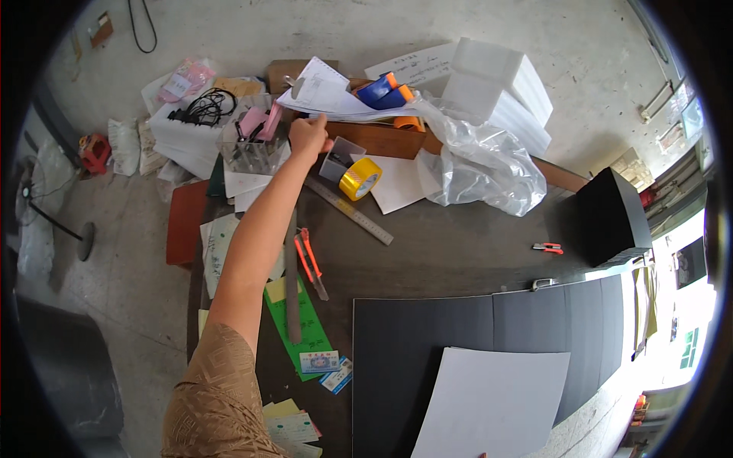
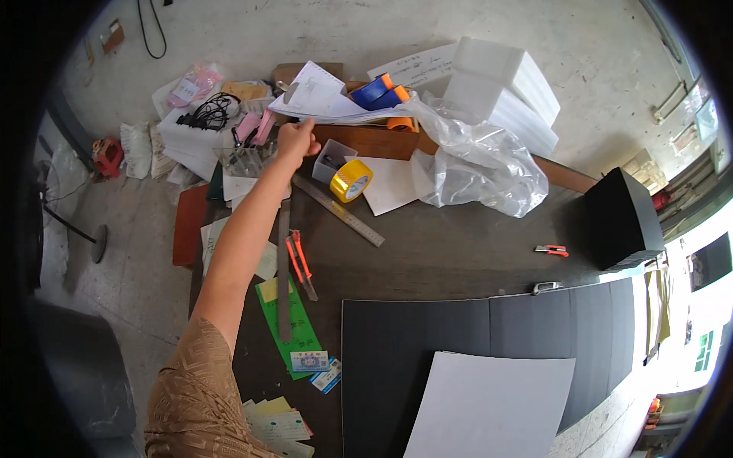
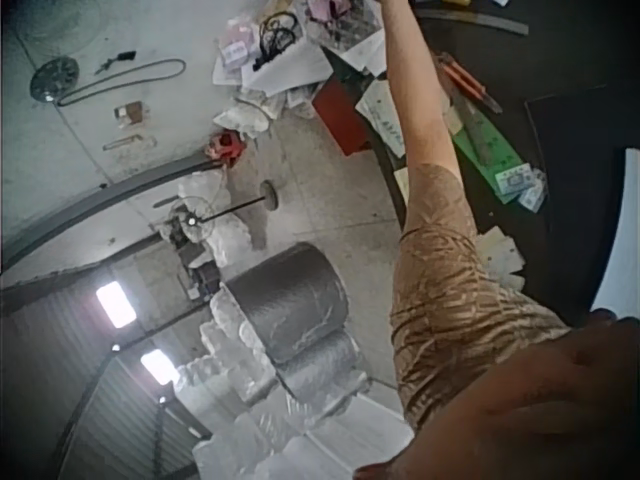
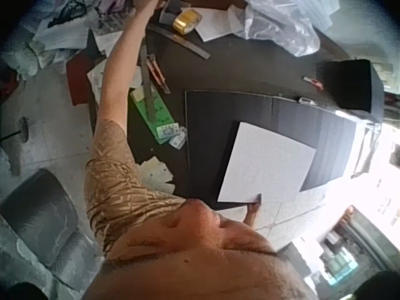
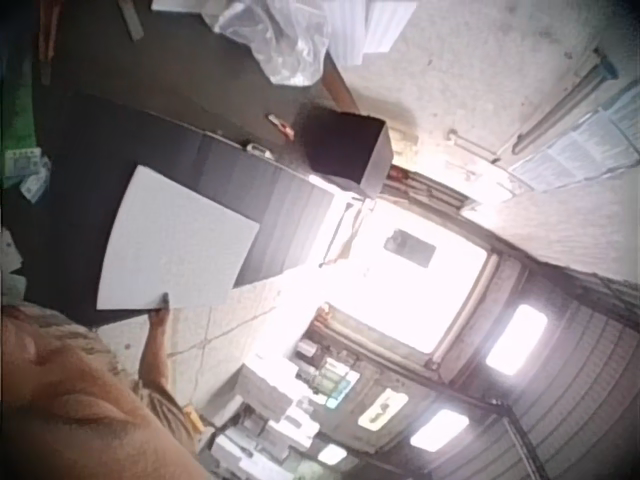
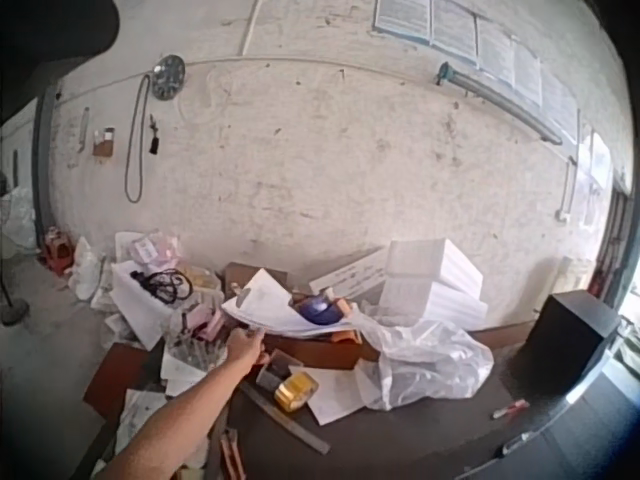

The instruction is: The person aligns black and white sheets on a workbench, uses a utility knife to cut the black sheets along a straight line, and stacks the cut pieces. They also handle a yellow protective sheet and various office supplies on the table.

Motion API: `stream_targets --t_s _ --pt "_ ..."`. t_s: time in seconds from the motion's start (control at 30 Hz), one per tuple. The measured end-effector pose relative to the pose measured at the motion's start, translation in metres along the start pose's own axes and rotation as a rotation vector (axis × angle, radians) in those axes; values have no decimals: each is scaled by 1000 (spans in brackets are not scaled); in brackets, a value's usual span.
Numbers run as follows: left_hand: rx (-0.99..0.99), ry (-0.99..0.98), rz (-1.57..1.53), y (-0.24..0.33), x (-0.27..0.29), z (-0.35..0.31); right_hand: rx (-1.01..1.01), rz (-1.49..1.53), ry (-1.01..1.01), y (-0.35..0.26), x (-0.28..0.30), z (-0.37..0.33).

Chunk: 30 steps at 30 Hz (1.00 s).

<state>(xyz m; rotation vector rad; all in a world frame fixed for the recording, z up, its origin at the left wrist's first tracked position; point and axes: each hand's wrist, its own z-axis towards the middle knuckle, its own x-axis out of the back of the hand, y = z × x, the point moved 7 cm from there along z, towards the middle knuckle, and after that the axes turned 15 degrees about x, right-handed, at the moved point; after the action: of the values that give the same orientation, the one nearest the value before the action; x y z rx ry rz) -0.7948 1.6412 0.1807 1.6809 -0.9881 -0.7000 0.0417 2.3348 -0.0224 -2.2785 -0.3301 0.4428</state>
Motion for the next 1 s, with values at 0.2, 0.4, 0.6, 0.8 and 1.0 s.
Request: stream_targets --t_s 0.2,0.4,0.6,0.8,1.0 --pt "-436 -87 888 -51 4 -65 -10 -22 -22 1 -15 2" --pt "-584 82 902 -61 -38 -104 -30 42 -97 2 -26 7" --pt "-575 55 787 -64 -28 -87 -11 47 -99 11 11 35" --pt "-566 -111 767 -57 -4 -86 326 -448 -178 -15 57 46" --pt "-725 -250 942 -52 8 -76 36 -101 -112 26 17 42"
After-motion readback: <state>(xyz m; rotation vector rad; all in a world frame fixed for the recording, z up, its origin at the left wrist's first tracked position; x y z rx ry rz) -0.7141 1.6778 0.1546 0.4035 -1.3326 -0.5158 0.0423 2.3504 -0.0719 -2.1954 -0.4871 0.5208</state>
